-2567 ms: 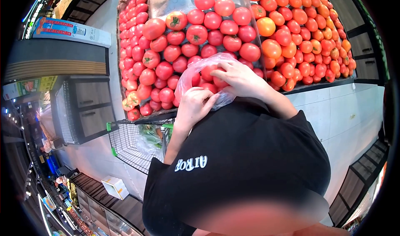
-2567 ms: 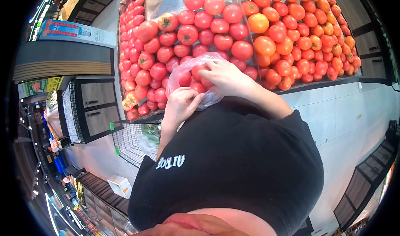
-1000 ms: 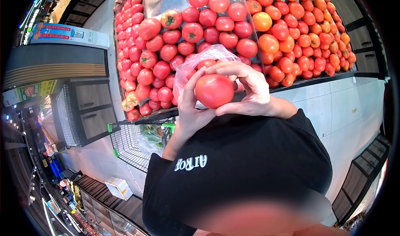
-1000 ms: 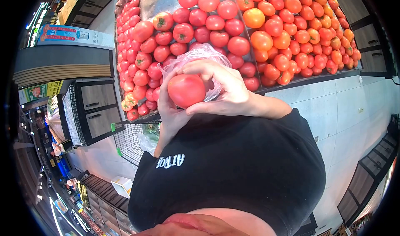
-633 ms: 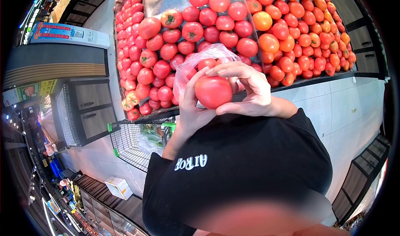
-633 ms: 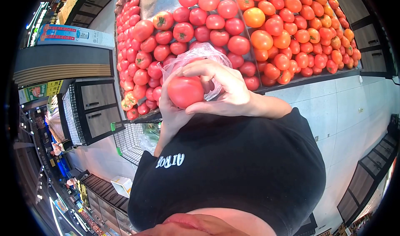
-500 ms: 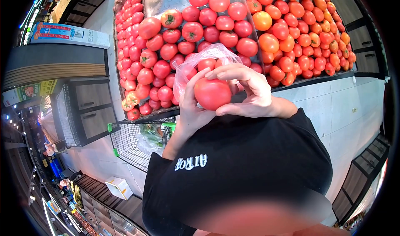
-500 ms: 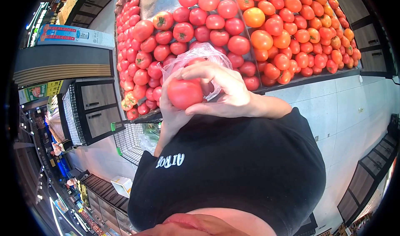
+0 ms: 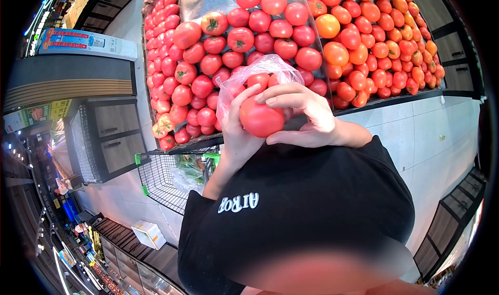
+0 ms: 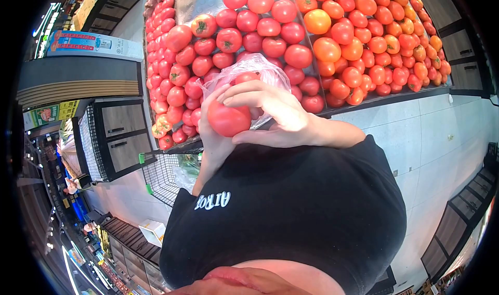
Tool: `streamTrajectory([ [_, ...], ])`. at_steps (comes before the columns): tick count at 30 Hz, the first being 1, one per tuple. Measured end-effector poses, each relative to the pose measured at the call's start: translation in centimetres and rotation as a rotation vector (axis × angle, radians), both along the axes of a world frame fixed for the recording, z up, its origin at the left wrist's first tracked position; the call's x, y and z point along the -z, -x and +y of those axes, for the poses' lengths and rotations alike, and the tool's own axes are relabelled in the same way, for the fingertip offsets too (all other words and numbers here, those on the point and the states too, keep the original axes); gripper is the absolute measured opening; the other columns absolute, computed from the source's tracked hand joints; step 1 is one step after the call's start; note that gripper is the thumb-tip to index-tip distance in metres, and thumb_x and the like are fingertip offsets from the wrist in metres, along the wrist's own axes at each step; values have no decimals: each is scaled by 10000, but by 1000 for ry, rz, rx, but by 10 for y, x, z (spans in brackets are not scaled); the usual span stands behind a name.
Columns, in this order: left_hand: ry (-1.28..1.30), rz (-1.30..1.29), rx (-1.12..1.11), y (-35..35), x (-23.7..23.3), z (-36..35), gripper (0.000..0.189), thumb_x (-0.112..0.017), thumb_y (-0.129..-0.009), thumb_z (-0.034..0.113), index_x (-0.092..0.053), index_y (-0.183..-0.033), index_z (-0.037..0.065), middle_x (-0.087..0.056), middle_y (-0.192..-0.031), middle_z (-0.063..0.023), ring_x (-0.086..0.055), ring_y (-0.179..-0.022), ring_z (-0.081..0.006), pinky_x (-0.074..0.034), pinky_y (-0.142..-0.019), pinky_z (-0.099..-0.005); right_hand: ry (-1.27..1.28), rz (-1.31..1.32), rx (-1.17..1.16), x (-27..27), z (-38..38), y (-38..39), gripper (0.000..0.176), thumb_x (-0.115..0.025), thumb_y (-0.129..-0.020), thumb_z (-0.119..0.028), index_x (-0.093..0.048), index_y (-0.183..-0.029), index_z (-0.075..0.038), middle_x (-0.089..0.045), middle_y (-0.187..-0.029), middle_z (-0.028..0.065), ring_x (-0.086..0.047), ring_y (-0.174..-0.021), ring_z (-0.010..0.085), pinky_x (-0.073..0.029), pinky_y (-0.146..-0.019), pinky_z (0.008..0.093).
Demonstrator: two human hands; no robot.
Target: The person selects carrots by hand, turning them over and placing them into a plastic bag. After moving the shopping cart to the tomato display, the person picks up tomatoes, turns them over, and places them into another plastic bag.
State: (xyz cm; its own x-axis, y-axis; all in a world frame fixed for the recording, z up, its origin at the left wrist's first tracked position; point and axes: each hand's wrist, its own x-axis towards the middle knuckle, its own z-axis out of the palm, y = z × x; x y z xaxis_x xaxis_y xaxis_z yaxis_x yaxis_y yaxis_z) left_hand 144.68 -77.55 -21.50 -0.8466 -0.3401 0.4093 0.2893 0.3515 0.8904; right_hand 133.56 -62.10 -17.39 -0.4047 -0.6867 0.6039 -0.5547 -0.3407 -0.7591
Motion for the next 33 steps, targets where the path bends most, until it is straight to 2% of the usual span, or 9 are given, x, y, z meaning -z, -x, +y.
streamTrajectory([
  [4,5,-41,-103,-1,3,-4,560,-787,-788,-51,-614,-1318,-1,-689,-1248,-173,-677,-1139,-271,-548,-969,-356,-84,94,33,3,0,3,670,-901,-705,-86,-592,-1296,-23,-607,-1331,171,-624,-1200,359,-530,-982,434],
  [7,51,8,-108,-1,7,-7,449,-704,-878,-55,-602,-1316,-45,-675,-1262,-146,-656,-1151,-210,-506,-1033,-334,-74,111,46,6,-3,5,688,-897,-706,-76,-578,-1314,-24,-604,-1333,172,-616,-1213,362,-525,-1000,443],
  [19,92,91,-94,-3,3,-11,431,-646,-882,-99,-623,-1309,-44,-638,-1315,-172,-596,-1249,-269,-462,-1091,-393,-68,32,7,8,-7,10,724,-903,-705,-69,-548,-1336,-40,-604,-1336,167,-601,-1251,344,-518,-1026,442],
  [22,105,76,-71,-4,1,-12,469,-636,-874,-112,-606,-1336,-37,-610,-1352,-182,-579,-1277,-276,-458,-1101,-398,-43,-79,-66,16,-6,12,718,-873,-752,-35,-518,-1376,-38,-568,-1393,158,-585,-1285,308,-509,-1044,437],
  [25,140,141,-112,1,2,-9,500,-639,-871,-104,-583,-1363,-37,-571,-1404,-191,-550,-1316,-286,-437,-1125,-412,-75,-752,-267,16,3,6,720,-825,-799,28,-477,-1428,-30,-508,-1464,144,-564,-1310,269,-495,-1061,432],
  [26,155,147,-132,3,-2,-7,533,-646,-835,-103,-588,-1360,-36,-584,-1385,-201,-558,-1302,-319,-429,-1123,-433,-24,-710,-298,15,0,7,645,-752,-905,-49,-437,-1467,-21,-466,-1497,129,-559,-1302,243,-502,-1047,405],
  [29,175,133,-155,6,-11,-3,609,-684,-768,-66,-583,-1368,-38,-603,-1353,-220,-567,-1279,-390,-406,-1119,-478,-70,-809,-282,21,-1,13,604,-707,-972,-206,-429,-1471,-10,-487,-1469,136,-544,-1315,238,-484,-1063,385],
  [30,164,107,-137,4,-7,-3,626,-709,-772,-31,-567,-1382,-42,-598,-1359,-221,-561,-1283,-396,-400,-1120,-481,-79,-882,-270,26,0,10,585,-612,-1029,-365,-436,-1461,-11,-509,-1431,133,-527,-1321,226,-460,-1080,378],
  [33,163,54,-80,0,-3,-3,761,-818,-775,113,-491,-1443,-51,-585,-1364,-226,-546,-1289,-402,-386,-1118,-489,-121,-1169,-377,22,4,14,581,-569,-1047,-411,-442,-1452,-14,-528,-1396,126,-523,-1313,218,-438,-1093,392],
])
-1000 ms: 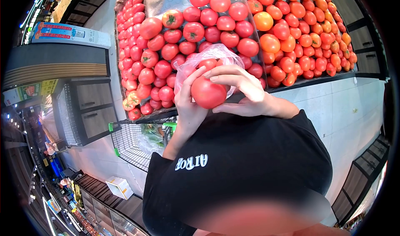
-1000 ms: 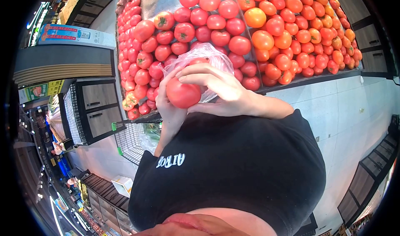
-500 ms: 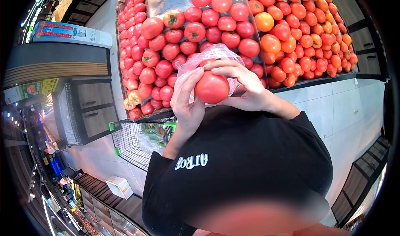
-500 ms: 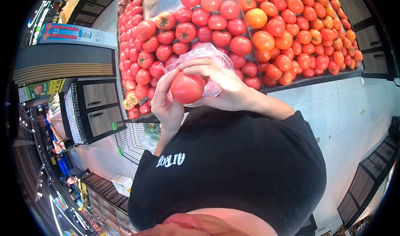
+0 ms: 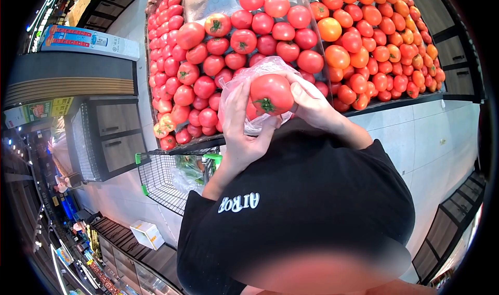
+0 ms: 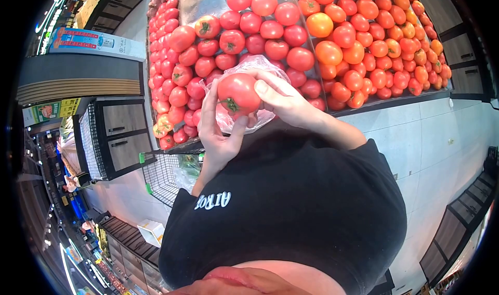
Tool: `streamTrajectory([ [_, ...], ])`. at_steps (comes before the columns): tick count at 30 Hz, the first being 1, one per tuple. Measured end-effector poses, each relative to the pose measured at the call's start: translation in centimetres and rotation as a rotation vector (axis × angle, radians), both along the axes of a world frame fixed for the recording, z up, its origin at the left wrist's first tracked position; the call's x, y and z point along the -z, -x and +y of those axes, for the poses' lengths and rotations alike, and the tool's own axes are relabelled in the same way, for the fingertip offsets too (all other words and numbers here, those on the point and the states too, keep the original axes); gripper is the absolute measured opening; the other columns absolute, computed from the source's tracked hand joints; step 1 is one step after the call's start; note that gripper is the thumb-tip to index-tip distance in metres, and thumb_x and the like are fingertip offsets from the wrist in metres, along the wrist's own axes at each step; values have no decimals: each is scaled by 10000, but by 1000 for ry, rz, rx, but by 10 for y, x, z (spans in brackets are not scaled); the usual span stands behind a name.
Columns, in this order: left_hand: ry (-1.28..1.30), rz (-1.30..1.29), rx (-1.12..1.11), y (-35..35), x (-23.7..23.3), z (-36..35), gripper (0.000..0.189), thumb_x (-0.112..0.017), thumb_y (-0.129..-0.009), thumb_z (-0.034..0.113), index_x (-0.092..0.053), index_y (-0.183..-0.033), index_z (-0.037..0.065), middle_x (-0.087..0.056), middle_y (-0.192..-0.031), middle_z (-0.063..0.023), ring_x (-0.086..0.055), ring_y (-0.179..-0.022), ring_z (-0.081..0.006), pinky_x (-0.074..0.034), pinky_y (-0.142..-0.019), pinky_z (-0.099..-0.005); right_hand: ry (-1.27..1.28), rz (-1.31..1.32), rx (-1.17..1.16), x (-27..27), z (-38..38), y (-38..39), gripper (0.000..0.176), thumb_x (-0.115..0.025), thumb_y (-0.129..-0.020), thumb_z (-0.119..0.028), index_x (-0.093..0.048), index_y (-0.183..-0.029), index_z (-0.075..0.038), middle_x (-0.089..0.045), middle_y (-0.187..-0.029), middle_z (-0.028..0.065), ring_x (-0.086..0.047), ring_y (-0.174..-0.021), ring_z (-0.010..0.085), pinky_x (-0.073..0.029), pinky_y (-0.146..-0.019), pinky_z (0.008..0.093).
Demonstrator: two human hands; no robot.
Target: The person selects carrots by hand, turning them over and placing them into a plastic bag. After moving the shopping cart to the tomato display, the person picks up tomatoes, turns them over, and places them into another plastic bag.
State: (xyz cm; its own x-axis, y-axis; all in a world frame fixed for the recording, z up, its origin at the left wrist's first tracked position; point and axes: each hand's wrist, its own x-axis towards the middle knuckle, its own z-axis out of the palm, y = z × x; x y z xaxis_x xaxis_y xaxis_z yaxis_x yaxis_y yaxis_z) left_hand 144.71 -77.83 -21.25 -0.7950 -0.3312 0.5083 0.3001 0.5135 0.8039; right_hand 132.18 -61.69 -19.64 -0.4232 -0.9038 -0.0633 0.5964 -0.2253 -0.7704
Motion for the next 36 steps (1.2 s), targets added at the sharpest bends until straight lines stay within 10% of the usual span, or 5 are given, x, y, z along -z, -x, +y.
streamTrajectory([
  [10,-134,-5,85,3,5,2,869,-864,-757,18,-407,-1494,-36,-531,-1443,-198,-539,-1324,-283,-444,-1111,-407,-33,-79,-154,19,-6,-1,613,-405,-1085,-500,-389,-1491,-42,-604,-1285,157,-691,-975,239,-591,-706,357],
  [16,75,89,101,16,4,2,700,-916,-672,179,-621,-1294,52,-655,-1266,-140,-616,-1198,-326,-467,-1049,-466,-38,-4,-199,36,-14,-4,867,-578,-949,-662,-381,-1512,-33,-490,-1459,129,-514,-1335,228,-445,-1109,393],
  [30,229,179,-119,12,14,-19,331,-793,-794,39,-734,-1119,14,-725,-1184,-147,-687,-1146,-343,-532,-1008,-467,-226,989,-102,-3,-54,48,581,-859,-784,-215,-595,-1264,-20,-649,-1200,96,-603,-1164,170,-477,-1034,346],
  [31,189,155,-141,9,20,-22,287,-788,-800,26,-746,-1083,21,-742,-1124,-136,-711,-1073,-321,-548,-977,-450,-201,718,-103,-1,-60,55,544,-848,-794,-180,-598,-1254,-36,-645,-1206,88,-599,-1170,164,-485,-1026,346],
  [36,113,-57,-124,2,33,-28,71,-794,-825,73,-763,-875,33,-773,-906,-86,-749,-869,-246,-556,-898,-425,-457,1179,538,13,-85,140,561,-810,-848,-200,-564,-1332,-61,-610,-1274,146,-626,-1173,239,-512,-1003,374],
])
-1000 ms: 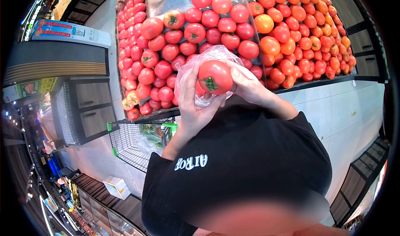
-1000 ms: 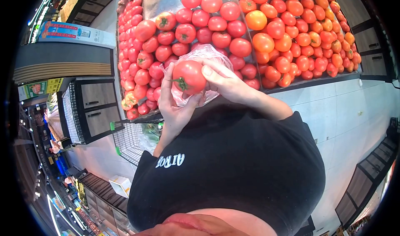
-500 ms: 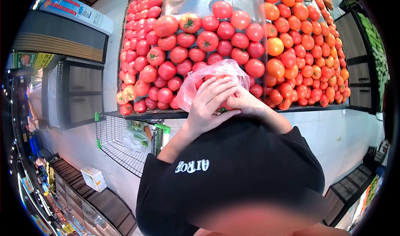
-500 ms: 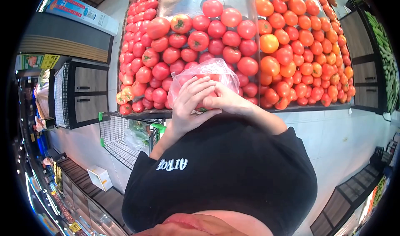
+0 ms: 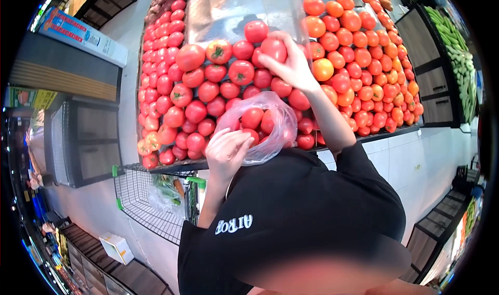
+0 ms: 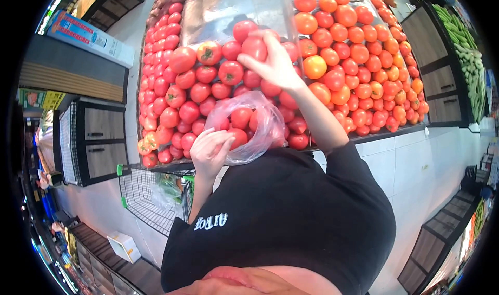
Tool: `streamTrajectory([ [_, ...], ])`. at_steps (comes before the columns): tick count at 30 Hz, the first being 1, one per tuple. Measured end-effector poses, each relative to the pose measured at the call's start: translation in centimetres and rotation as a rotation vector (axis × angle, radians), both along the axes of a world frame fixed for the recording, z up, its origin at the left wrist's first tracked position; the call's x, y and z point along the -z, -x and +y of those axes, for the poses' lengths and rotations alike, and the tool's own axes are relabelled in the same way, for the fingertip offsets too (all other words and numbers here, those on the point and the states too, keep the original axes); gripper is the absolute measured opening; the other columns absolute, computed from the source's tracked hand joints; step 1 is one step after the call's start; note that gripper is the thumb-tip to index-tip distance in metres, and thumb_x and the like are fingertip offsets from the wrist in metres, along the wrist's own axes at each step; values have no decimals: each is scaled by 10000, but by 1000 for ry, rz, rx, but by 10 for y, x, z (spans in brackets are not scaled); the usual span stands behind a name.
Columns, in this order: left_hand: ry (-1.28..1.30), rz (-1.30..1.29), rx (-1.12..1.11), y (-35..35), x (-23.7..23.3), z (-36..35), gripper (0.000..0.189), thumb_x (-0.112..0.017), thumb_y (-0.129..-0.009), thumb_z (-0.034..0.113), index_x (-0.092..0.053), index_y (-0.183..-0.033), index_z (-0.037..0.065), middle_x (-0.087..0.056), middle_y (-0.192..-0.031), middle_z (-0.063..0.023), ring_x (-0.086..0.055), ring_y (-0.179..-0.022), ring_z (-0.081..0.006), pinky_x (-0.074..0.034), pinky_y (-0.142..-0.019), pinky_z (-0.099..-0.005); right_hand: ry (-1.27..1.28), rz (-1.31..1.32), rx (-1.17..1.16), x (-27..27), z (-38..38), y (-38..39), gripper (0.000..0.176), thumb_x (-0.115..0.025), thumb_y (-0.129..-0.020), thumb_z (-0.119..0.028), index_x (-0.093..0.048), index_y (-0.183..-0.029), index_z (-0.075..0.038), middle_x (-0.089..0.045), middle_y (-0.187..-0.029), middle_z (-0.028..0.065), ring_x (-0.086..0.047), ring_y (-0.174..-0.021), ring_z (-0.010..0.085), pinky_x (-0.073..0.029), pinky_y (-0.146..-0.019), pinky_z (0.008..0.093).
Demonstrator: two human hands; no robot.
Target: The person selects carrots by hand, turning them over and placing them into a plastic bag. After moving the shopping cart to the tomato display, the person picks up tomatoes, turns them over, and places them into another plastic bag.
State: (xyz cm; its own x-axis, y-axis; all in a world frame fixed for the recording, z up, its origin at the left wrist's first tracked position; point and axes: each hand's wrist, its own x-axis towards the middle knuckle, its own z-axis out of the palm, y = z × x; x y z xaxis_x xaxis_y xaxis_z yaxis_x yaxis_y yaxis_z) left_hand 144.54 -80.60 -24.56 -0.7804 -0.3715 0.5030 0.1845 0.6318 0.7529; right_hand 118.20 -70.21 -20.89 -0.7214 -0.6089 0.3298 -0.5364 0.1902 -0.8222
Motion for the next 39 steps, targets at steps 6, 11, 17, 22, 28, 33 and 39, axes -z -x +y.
streamTrajectory([
  [6,-6,-173,85,1,12,0,113,-746,-877,140,-755,-853,30,-773,-920,-89,-740,-918,-257,-515,-951,-443,-198,520,261,44,-34,96,582,-785,-826,-200,-560,-1358,-129,-535,-1322,233,-568,-1178,414,-496,-1008,457],
  [11,33,-262,82,4,17,-4,127,-728,-883,151,-752,-907,28,-766,-922,-98,-729,-894,-282,-528,-948,-433,-198,474,313,61,-50,122,560,-760,-842,-175,-572,-1370,-144,-518,-1357,244,-563,-1191,434,-487,-1032,456],
  [17,97,-370,67,5,20,-5,246,-749,-861,184,-723,-1051,30,-744,-1030,-127,-708,-941,-328,-540,-901,-438,-256,585,300,75,-43,122,462,-684,-885,-141,-587,-1337,-135,-505,-1373,232,-509,-1256,434,-458,-1058,489],
  [22,200,-543,98,1,26,-5,498,-799,-817,270,-655,-1232,36,-701,-1168,-159,-683,-1038,-340,-527,-909,-453,-249,653,237,28,-23,55,423,-676,-875,-86,-594,-1288,-51,-555,-1325,240,-564,-1204,427,-487,-1004,474],
  [28,309,-612,113,4,44,-5,634,-884,-695,281,-657,-1236,42,-683,-1217,-170,-654,-1140,-337,-527,-950,-455,-248,186,-601,6,16,-102,317,-709,-882,-166,-652,-1168,-43,-670,-1131,141,-658,-1043,346,-530,-927,426],
  [33,368,-628,113,8,57,-6,632,-893,-631,278,-649,-1169,51,-701,-1115,-177,-680,-1059,-355,-537,-904,-479,-139,161,-582,61,38,-134,397,-737,-879,-220,-638,-1212,-28,-641,-1263,155,-631,-1158,335,-503,-1011,415],
  [39,326,-870,159,19,29,-3,697,-873,-688,357,-625,-1258,41,-704,-1144,-192,-670,-1094,-372,-539,-911,-475,-241,118,-543,79,66,-133,481,-745,-829,-187,-614,-1251,5,-596,-1351,198,-564,-1273,367,-443,-1097,451],
])
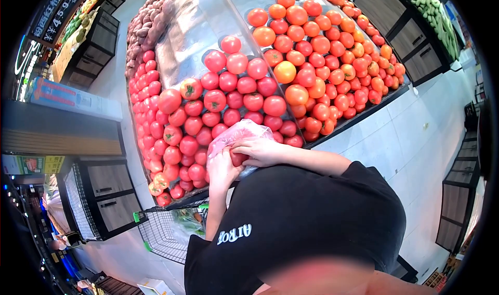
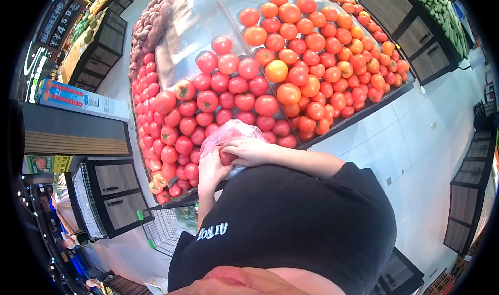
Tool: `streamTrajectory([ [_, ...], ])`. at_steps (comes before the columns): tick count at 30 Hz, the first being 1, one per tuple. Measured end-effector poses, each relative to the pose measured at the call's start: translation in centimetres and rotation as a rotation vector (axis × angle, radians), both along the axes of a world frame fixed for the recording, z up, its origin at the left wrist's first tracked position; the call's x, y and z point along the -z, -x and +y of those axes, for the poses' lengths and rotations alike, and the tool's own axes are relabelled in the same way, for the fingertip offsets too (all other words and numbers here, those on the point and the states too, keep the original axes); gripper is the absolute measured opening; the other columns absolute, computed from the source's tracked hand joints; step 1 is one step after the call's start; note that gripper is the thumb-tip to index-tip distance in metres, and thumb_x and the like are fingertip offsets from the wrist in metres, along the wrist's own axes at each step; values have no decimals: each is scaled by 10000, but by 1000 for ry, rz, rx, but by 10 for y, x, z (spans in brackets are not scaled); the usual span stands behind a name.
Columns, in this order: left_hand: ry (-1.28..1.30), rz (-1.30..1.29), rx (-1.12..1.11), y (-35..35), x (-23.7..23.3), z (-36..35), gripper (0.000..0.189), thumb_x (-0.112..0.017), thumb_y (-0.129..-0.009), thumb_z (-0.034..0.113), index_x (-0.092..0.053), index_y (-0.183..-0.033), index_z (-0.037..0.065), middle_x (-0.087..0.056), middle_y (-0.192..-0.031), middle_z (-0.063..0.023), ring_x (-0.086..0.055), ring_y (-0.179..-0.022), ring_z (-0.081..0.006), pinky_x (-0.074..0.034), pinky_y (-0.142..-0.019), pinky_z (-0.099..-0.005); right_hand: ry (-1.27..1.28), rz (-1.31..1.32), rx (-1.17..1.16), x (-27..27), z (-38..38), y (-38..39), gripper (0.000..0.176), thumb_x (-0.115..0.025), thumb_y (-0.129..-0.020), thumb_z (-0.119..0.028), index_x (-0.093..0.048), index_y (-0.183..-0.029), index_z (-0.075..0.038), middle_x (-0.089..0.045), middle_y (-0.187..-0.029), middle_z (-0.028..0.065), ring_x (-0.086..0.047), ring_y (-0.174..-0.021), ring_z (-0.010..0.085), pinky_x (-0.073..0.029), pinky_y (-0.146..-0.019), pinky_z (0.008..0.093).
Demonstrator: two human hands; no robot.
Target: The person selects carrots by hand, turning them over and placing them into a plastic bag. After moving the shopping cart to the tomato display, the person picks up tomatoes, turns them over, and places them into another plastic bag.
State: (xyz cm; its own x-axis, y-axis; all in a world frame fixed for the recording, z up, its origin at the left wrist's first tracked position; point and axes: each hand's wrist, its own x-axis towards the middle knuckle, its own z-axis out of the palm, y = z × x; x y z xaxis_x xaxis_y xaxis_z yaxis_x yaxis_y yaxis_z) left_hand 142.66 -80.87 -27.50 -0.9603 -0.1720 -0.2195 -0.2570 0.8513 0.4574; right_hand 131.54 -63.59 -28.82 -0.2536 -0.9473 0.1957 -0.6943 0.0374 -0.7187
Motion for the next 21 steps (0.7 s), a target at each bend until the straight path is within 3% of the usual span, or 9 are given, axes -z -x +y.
streamTrajectory([
  [7,-223,73,-63,-6,-22,-14,766,-875,-640,402,-635,-1271,40,-692,-1181,-200,-691,-1059,-368,-550,-932,-450,2,-48,-6,-8,6,1,655,-763,-840,-145,-490,-1422,-21,-536,-1434,202,-519,-1343,367,-415,-1129,458],
  [8,-288,72,-78,-4,-31,-17,760,-890,-670,353,-623,-1294,14,-692,-1189,-199,-702,-1079,-322,-551,-957,-425,6,-46,30,-16,5,-1,693,-773,-830,-149,-466,-1439,-23,-533,-1436,204,-515,-1344,375,-413,-1131,465],
  [11,-813,152,-229,-4,-15,-27,710,-896,-729,276,-605,-1308,-13,-686,-1209,-170,-685,-1125,-266,-548,-980,-402,30,-25,124,-32,-1,-10,805,-799,-806,-161,-395,-1492,-41,-521,-1440,209,-507,-1348,391,-412,-1129,485],
  [12,-912,150,-204,-4,-22,-29,675,-878,-788,213,-579,-1340,-34,-632,-1292,-161,-617,-1220,-240,-515,-1036,-383,49,-10,148,-34,-6,-11,840,-802,-799,-167,-372,-1511,-53,-517,-1440,211,-507,-1348,393,-415,-1125,491],
  [15,-1178,287,-179,-2,-2,-26,691,-855,-819,205,-541,-1382,-44,-556,-1395,-168,-555,-1301,-254,-473,-1090,-385,74,18,240,-41,-16,-17,900,-851,-761,-217,-377,-1511,-69,-528,-1418,214,-525,-1327,400,-440,-1100,494],
  [16,-1273,251,-165,-3,1,-27,729,-835,-844,197,-486,-1433,-55,-440,-1491,-181,-468,-1384,-264,-427,-1142,-396,80,8,265,-47,-19,-19,910,-861,-752,-228,-380,-1508,-70,-533,-1412,214,-530,-1320,402,-445,-1094,494],
  [20,-1312,283,-148,-5,-1,-30,840,-838,-847,207,-386,-1505,-49,-324,-1543,-186,-411,-1425,-285,-381,-1189,-423,178,61,360,-56,-27,-23,931,-905,-709,-258,-415,-1478,-70,-557,-1390,201,-563,-1289,382,-467,-1068,485],
  [21,-1215,346,-114,-5,-6,-29,892,-858,-821,199,-361,-1518,-50,-365,-1522,-187,-426,-1416,-284,-373,-1188,-419,202,53,378,-68,-31,-26,929,-909,-705,-257,-421,-1473,-70,-559,-1388,200,-566,-1285,376,-468,-1067,483],
])
